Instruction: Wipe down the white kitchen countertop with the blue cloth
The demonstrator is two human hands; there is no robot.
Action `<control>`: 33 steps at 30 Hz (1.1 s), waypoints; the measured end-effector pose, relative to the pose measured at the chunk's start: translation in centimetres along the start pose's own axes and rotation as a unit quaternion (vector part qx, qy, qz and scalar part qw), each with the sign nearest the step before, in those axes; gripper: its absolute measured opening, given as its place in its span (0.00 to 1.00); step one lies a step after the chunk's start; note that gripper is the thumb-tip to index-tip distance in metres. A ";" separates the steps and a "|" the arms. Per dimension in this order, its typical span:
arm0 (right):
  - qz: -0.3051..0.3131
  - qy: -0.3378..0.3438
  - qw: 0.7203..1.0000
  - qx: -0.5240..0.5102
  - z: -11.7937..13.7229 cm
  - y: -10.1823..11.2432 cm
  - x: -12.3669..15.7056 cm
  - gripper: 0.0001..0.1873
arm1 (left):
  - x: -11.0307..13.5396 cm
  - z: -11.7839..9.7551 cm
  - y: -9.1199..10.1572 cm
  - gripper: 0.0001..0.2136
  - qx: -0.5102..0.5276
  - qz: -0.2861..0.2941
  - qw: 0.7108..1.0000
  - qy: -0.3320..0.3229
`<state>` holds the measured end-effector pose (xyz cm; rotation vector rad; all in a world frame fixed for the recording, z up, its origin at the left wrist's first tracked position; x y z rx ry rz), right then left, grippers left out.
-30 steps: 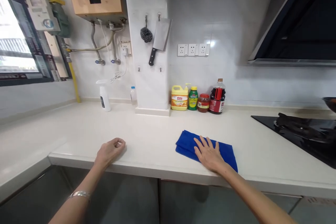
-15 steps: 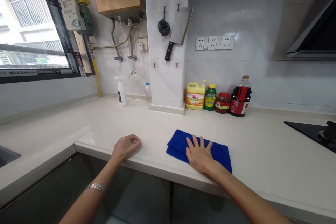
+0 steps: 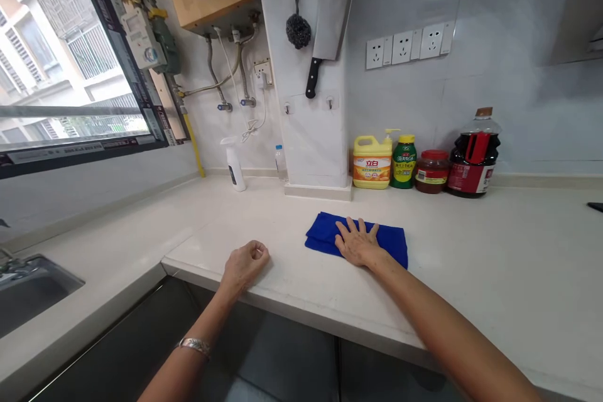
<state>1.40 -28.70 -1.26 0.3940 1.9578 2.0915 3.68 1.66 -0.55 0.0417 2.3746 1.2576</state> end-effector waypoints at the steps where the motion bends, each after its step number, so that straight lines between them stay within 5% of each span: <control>1: -0.008 -0.004 1.000 -0.010 -0.1 -0.1 -0.4 0.34 | 0.0 0.0 0.0 0.03 0.000 0.000 1.000 0.000; 14: -0.052 -0.078 0.993 -0.070 -3.2 -0.4 -1.6 0.35 | 0.0 0.4 0.5 0.05 0.016 -0.025 1.000 -0.002; 21: -0.084 -0.162 0.983 -0.029 -3.6 2.1 0.9 0.33 | -0.1 0.4 0.7 0.06 0.041 -0.034 0.999 -0.006; 26: -0.133 -0.133 0.981 -0.043 -5.4 3.9 2.1 0.35 | -0.2 0.7 0.5 0.06 0.051 -0.033 0.998 -0.010; 29: -0.175 -0.035 0.983 -0.033 -7.1 3.4 1.4 0.27 | -0.5 1.0 0.3 0.07 0.044 -0.032 0.999 -0.003; 33: -0.095 0.060 0.992 -0.051 -7.9 1.1 0.5 0.29 | -0.8 1.2 0.1 0.07 0.038 -0.026 0.999 -0.001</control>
Point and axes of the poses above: each hand's wrist, its own x-axis away from the middle knuckle, its own y-axis out of the back of the hand, z = x × y, the point moved 2 cm from there along -x, towards the middle knuckle, and after that the axes turned 14 degrees about -y, right-handed, at the moved point
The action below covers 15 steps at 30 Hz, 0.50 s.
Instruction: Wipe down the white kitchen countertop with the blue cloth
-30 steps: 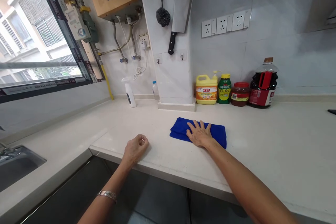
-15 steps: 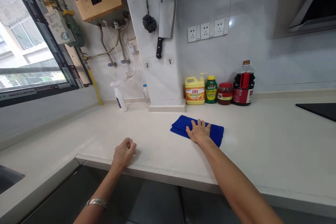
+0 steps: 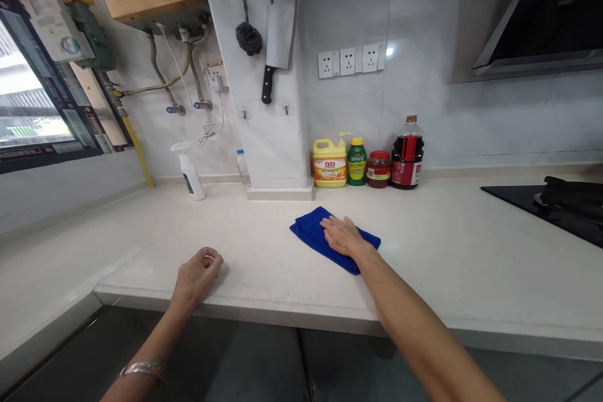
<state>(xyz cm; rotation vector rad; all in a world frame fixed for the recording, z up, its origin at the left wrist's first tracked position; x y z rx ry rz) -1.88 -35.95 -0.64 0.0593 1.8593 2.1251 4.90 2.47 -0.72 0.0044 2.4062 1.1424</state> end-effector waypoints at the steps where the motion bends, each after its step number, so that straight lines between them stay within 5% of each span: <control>1: 0.025 -0.009 1.000 -0.010 0.0 -0.5 0.0 0.29 | -0.1 0.0 0.0 0.07 0.000 0.001 1.000 -0.001; 10: -0.034 -0.213 0.976 -0.021 -0.9 -0.1 3.3 0.33 | 0.0 -0.3 0.2 0.07 0.010 0.002 1.000 0.014; 15: -0.146 -0.119 0.981 -0.056 -2.9 0.5 8.5 0.26 | 0.1 -0.6 0.3 0.07 0.021 0.003 0.999 0.027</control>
Point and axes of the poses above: each hand's wrist, its own x-axis away from the middle knuckle, its own y-axis out of the back of the hand, z = x × y, the point moved 2 cm from there along -x, towards the middle knuckle, and after that the axes turned 14 degrees about -y, right-handed, at the moved point
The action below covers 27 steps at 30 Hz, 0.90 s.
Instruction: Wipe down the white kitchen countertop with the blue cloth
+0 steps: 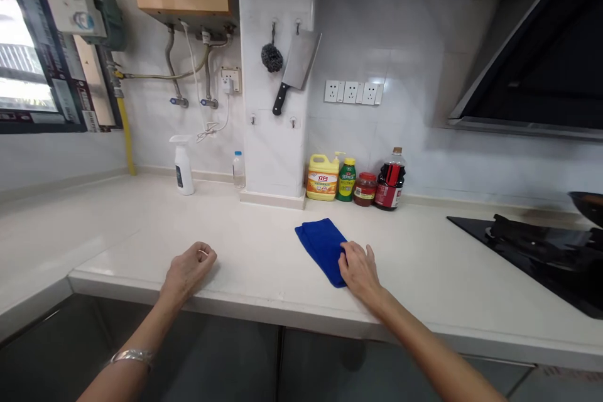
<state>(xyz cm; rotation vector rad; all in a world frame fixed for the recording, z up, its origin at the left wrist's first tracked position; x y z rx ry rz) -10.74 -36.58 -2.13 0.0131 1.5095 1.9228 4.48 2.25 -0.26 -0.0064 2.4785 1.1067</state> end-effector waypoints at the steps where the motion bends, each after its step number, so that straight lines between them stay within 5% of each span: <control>1: -0.006 0.029 1.000 -0.009 -0.6 0.3 0.8 0.25 | 0.0 -0.1 0.0 0.07 0.002 0.000 1.000 0.001; 6: 0.008 0.098 0.995 -0.005 -1.3 1.1 3.4 0.23 | 0.2 -0.2 0.1 0.08 0.006 -0.003 1.000 0.012; 13: 0.058 0.179 0.981 0.048 3.1 3.8 7.0 0.22 | 0.1 0.1 0.1 0.09 0.004 -0.003 1.000 0.011; 16: 0.131 0.136 0.982 -0.030 4.7 5.7 5.7 0.29 | 0.0 0.1 0.1 0.09 0.000 -0.005 1.000 0.013; 18: 0.119 0.079 0.987 -0.071 5.4 6.0 3.5 0.28 | 0.0 0.0 0.2 0.09 0.001 -0.005 1.000 0.015; 22: 0.084 0.080 0.993 0.007 6.4 3.2 -0.7 0.29 | 0.0 -0.1 0.2 0.09 -0.004 -0.003 1.000 0.017; 27: 0.192 0.118 0.970 0.087 6.4 -1.6 -2.6 0.34 | -0.1 -0.1 0.1 0.08 -0.006 0.001 1.000 0.023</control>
Point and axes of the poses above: each hand's wrist, its own x-axis away from the middle knuckle, its own y-axis out of the back of the hand, z = x × y, the point moved 2 cm from there along -x, towards the middle knuckle, and after that the axes turned 14 degrees about -y, right-handed, at the moved point
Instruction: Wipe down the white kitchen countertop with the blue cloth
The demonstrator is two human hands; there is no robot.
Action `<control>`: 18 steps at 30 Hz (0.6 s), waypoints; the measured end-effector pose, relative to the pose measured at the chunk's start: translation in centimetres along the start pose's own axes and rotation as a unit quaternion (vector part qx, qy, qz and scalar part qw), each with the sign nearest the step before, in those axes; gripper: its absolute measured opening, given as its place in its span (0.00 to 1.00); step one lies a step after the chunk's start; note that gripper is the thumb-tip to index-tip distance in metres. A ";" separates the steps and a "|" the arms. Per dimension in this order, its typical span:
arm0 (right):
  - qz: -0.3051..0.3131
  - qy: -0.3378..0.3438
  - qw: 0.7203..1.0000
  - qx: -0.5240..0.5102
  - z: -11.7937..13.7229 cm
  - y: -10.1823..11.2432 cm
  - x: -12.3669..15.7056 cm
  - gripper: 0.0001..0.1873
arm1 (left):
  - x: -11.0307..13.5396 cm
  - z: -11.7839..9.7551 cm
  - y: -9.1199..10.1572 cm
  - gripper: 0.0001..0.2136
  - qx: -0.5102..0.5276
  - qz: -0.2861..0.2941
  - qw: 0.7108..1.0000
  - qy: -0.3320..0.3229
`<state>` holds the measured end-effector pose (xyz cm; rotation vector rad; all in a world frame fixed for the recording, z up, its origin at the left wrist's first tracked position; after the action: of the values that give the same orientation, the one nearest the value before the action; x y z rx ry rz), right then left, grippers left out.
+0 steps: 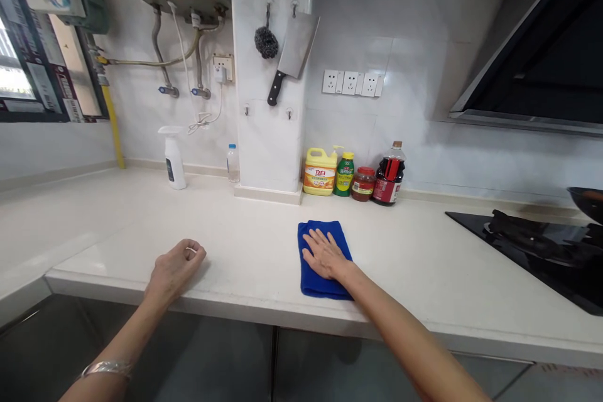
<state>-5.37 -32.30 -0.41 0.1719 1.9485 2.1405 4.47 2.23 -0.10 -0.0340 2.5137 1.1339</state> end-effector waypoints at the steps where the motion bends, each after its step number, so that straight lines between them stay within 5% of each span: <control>1: 0.026 -0.008 1.000 -0.009 -0.1 -0.4 -0.3 0.35 | 0.0 0.0 0.0 0.08 -0.002 0.000 1.000 -0.002; 11: 0.046 -0.143 0.989 -0.016 -3.9 -1.1 -4.1 0.43 | -0.3 0.7 -0.3 0.09 -0.023 0.005 0.999 -0.021; 18: 0.038 -0.220 0.975 0.008 -12.9 -1.1 -3.4 0.42 | -0.3 0.5 -0.1 0.10 -0.020 0.005 1.000 -0.018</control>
<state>-5.19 -45.45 -2.60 0.6708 1.7197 1.9215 4.95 2.49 -0.38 -0.0126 2.4630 1.1786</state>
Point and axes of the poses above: each hand's wrist, its own x-axis away from the middle knuckle, its own y-axis out of the back of the hand, z = x × y, the point moved 2 cm from there along -x, towards the middle knuckle, and after that the axes turned 14 degrees about -y, right-handed, at the moved point
